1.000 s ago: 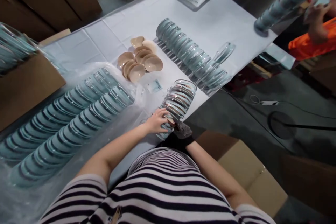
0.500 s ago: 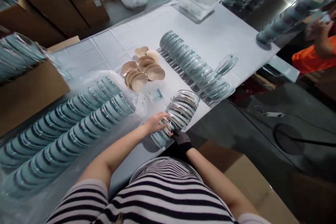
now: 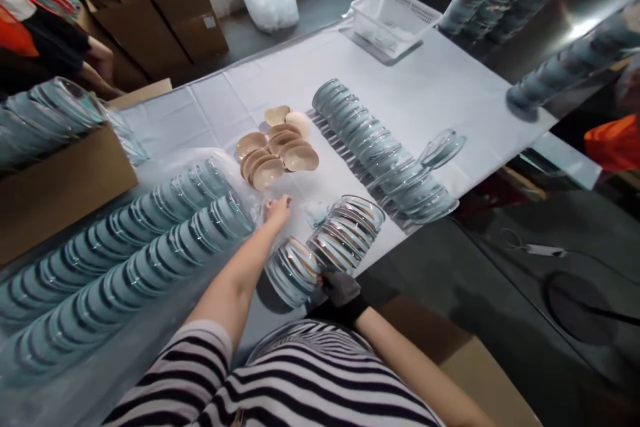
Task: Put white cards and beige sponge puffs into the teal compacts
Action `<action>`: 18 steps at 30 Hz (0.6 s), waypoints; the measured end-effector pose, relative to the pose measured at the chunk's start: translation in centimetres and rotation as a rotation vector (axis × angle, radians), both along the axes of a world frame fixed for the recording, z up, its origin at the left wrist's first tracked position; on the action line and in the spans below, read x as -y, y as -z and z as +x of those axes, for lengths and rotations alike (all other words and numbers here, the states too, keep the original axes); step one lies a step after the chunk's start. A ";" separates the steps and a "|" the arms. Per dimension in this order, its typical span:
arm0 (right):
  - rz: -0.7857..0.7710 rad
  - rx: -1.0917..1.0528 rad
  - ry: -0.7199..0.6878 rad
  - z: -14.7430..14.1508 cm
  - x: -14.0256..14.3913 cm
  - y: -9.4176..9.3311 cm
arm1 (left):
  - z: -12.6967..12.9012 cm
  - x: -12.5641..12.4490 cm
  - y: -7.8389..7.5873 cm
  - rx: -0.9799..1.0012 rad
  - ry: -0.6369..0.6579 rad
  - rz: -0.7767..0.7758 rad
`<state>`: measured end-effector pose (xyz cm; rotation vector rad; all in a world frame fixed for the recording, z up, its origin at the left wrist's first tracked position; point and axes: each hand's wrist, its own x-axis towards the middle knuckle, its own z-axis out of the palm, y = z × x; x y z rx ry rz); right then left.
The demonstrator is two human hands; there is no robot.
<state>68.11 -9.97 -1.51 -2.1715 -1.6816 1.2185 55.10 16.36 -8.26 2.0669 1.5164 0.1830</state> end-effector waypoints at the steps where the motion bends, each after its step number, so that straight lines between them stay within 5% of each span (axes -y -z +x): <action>1: -0.037 0.062 -0.075 -0.2 -0.2 -0.1 | 0.3 0.1 -0.2 -0.019 -0.026 -0.010; 4: -0.037 0.148 -0.193 -1.0 0.2 -0.4 | 2.1 0.2 -0.9 -0.122 -0.028 -0.055; 9: 0.174 0.182 -0.158 -0.9 2.1 -2.0 | 5.5 0.9 -1.1 -0.175 0.100 -0.107; 13: 0.430 0.130 0.027 2.1 1.0 -3.6 | 6.5 1.3 -1.8 -0.074 0.202 -0.127; 18: 0.693 -0.001 0.349 6.1 -5.3 -5.1 | 3.5 3.2 -6.8 0.159 0.405 -0.062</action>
